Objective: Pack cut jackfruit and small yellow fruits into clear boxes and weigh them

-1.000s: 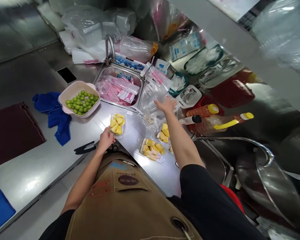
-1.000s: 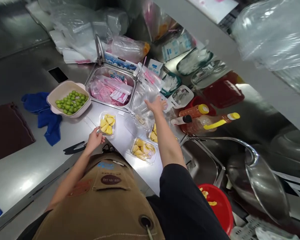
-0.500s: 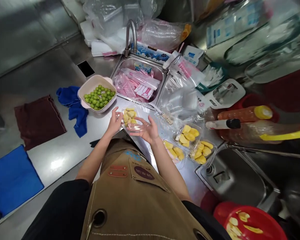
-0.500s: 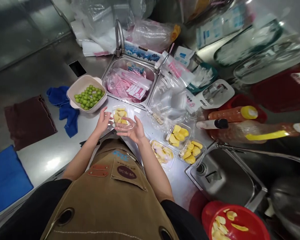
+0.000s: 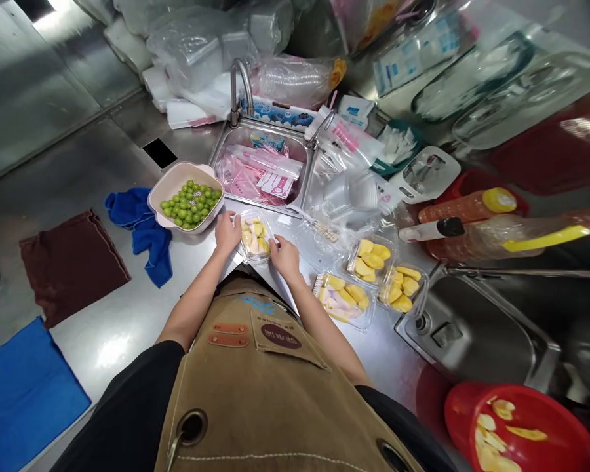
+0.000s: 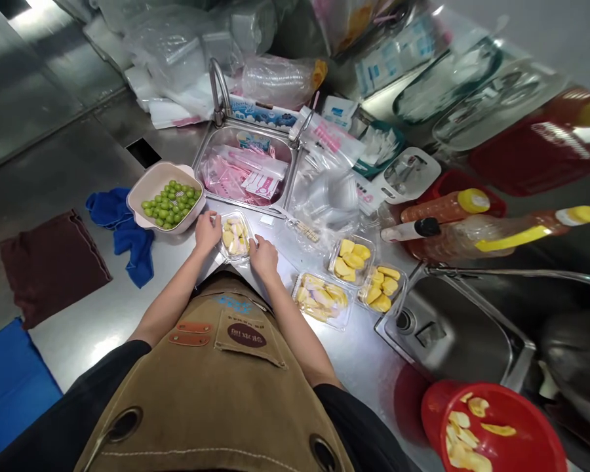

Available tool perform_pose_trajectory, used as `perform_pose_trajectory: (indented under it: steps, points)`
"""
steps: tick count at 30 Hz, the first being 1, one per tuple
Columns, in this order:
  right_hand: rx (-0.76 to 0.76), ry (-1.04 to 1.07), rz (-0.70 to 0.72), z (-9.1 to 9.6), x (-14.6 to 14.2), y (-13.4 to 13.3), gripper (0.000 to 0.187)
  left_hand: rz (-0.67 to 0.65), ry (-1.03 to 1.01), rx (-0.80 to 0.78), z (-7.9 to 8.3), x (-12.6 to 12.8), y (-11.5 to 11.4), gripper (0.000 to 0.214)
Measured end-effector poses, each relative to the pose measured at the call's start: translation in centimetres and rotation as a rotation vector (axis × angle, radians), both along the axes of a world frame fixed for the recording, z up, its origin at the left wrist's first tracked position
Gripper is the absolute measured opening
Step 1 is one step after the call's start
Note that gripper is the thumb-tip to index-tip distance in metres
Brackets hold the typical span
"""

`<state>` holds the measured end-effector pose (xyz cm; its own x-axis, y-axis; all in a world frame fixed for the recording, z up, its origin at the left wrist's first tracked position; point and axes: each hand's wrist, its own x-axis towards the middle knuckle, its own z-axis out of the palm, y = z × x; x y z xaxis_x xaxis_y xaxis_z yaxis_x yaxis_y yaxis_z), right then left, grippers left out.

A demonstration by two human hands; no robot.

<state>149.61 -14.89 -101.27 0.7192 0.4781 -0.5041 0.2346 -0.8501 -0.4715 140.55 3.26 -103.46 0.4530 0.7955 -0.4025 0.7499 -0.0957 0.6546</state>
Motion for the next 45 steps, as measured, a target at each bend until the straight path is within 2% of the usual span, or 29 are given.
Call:
perform_pose_trajectory:
  steps: [5,9,14,20,25,28,31,34,36,38,40,43,45]
  points:
    - [0.015,0.001,-0.035,-0.2,-0.3,-0.3,0.047,-0.059,-0.009,-0.086,-1.1,1.1,0.2,0.028]
    - [0.05,0.019,-0.096,0.0,0.1,-1.0,0.046,-0.084,-0.011,-0.12,-1.5,2.2,-0.1,0.024]
    - [0.157,0.121,-0.223,-0.2,1.2,-2.0,0.036,-0.058,-0.044,-0.157,-2.0,3.0,-1.0,0.018]
    - [0.314,0.382,-0.409,-0.7,0.9,-3.6,0.06,0.013,-0.093,-0.23,-2.3,3.2,-1.8,0.012]
    - [0.382,0.445,-0.549,-1.6,1.0,-3.4,0.06,0.067,-0.122,-0.247,-2.3,3.8,-1.9,0.01]
    - [0.4,0.363,-0.668,-1.9,1.5,-3.1,0.049,0.101,-0.107,-0.276,-1.9,2.4,-2.9,0.012]
    - [0.404,0.309,-0.766,-1.2,1.3,-3.9,0.045,0.063,-0.075,-0.387,-0.8,-1.4,-4.5,0.016]
    - [0.393,0.391,-0.811,-0.2,0.2,-4.9,0.047,-0.033,-0.053,-0.508,0.0,-5.2,-5.1,0.022]
    - [0.396,0.469,-0.837,0.2,-0.3,-5.2,0.047,-0.003,-0.073,-0.455,0.0,-5.8,-4.7,0.027]
    - [0.403,0.525,-0.86,0.3,-0.2,-5.2,0.046,0.007,-0.114,-0.336,-0.3,-4.4,-3.8,0.03]
    - [0.401,0.553,-0.874,0.4,0.4,-5.1,0.046,-0.084,-0.133,-0.256,-0.8,-2.1,-2.8,0.025]
    - [0.378,0.559,-0.879,0.9,1.1,-5.2,0.049,-0.239,-0.138,-0.261,-1.5,0.5,-2.0,0.02]
    - [0.353,0.544,-0.867,1.3,1.0,-5.3,0.053,-0.262,-0.149,-0.298,-1.9,1.0,-1.9,0.019]
